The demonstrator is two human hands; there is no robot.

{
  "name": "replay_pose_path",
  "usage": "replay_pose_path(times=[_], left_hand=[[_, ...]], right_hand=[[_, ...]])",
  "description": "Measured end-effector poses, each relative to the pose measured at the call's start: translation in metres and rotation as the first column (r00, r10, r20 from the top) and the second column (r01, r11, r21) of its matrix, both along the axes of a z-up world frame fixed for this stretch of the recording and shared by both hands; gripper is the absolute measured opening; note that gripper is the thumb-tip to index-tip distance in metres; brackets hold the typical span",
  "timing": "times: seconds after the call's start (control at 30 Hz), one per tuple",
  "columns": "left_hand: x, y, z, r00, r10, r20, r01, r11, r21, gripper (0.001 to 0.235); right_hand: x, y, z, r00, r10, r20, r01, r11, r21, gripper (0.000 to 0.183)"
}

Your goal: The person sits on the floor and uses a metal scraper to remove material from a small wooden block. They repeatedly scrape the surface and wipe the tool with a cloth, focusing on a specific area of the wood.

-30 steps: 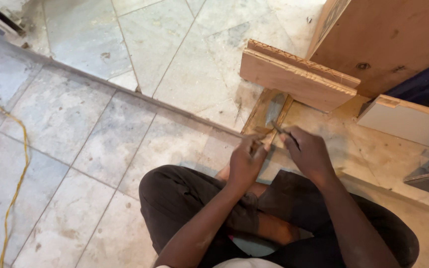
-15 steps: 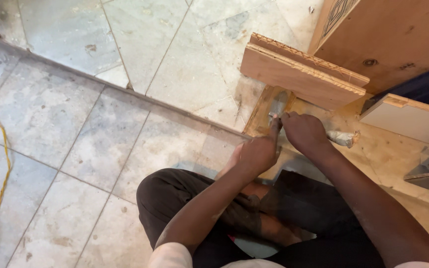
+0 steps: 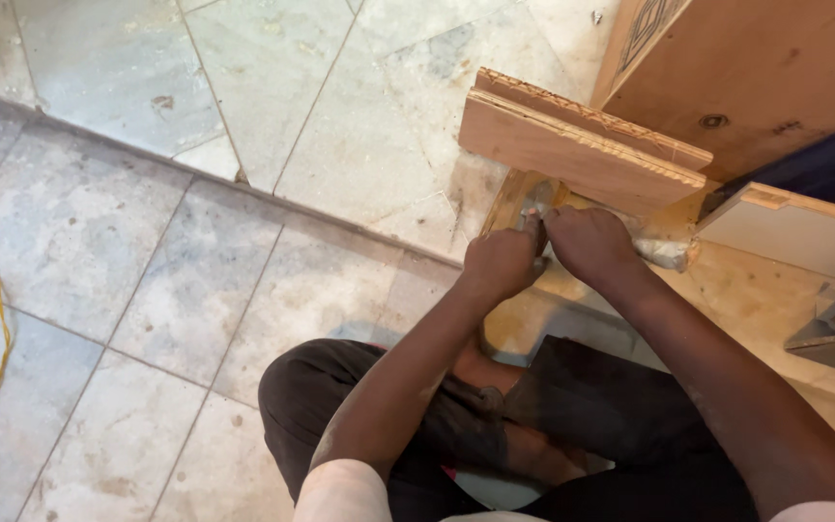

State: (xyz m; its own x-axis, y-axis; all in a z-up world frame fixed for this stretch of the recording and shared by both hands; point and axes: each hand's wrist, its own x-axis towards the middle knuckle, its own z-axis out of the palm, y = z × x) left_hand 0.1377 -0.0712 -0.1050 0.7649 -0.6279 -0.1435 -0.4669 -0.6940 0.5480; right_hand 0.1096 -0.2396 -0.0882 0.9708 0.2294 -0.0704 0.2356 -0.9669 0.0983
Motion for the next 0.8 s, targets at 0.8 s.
replay_pose_path(times=[0.8], left_hand=[[0.041,0.021,0.0,0.991,-0.079,-0.109,0.08,0.997,0.004,0.102]], right_hand=[[0.011,-0.009,-0.018,0.992,0.052,0.119,-0.054,0.999,0.009,0.014]])
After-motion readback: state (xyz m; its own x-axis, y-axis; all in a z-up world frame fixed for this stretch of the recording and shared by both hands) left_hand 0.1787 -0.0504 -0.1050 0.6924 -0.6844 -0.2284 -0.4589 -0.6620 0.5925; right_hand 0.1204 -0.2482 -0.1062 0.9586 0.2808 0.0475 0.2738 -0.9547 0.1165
